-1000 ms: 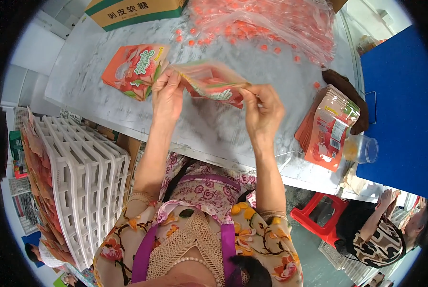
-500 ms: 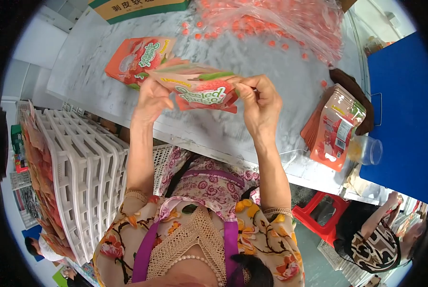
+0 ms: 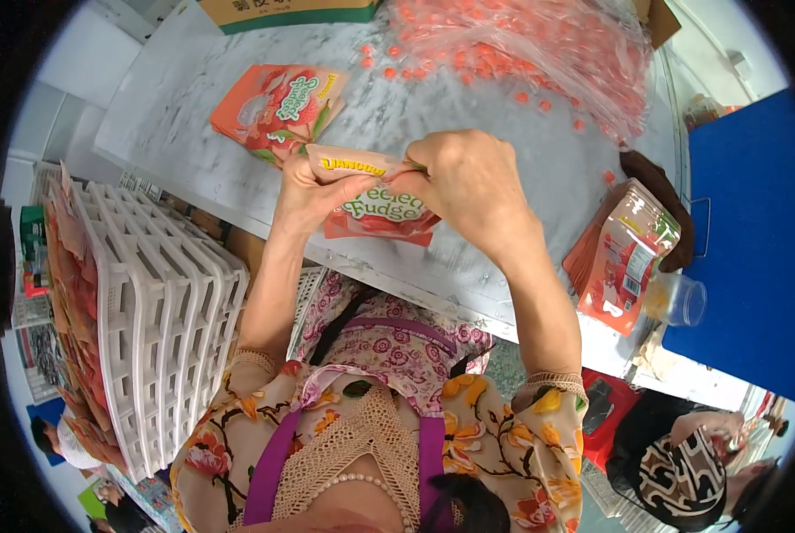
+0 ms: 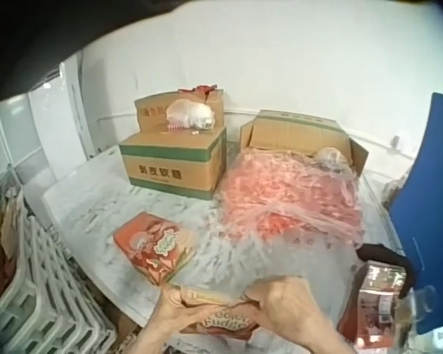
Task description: Packaging small pieces of fudge into retail bags at a workbench.
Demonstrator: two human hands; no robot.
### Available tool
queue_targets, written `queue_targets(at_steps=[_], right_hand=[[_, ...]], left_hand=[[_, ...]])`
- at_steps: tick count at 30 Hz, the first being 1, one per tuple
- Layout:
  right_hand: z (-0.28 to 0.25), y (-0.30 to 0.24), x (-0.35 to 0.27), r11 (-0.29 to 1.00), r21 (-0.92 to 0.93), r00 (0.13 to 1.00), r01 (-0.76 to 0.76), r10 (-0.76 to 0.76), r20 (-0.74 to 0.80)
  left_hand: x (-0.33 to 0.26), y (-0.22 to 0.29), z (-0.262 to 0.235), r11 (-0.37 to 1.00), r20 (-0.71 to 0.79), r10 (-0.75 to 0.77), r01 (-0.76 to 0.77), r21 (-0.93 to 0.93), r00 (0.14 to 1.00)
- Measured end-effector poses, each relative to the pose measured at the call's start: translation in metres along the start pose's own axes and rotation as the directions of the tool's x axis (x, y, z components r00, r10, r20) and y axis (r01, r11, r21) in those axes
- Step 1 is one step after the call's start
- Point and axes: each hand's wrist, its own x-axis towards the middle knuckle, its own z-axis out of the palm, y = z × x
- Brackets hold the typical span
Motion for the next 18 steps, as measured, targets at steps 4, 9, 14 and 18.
queue_targets(at_steps=[4,9,14,18], right_hand=[[0.009,-0.011,0.017,0.984,0.055,0.985,0.170,-0.169,-0.020],[0.007,-0.001,0.016,0.986,-0.020,0.979,0.168,-0.164,0.117],[0.006,-0.038,0.023,0.957,0.090,0.960,0.275,-0.279,0.034],[0.007,-0.064,0.040,0.908,0.104,0.905,0.405,-0.415,0.098]], left_hand=[[-0.006,0.007,-0.017,0.998,-0.064,0.005,-0.009,-0.063,0.998],[-0.014,-0.016,-0.016,0.990,0.010,0.015,-0.016,0.141,1.000],[-0.032,0.017,-0.020,0.999,-0.116,0.025,-0.021,0.035,0.993],[-0.050,0.033,-0.036,0.993,-0.209,0.115,-0.111,0.030,0.971]])
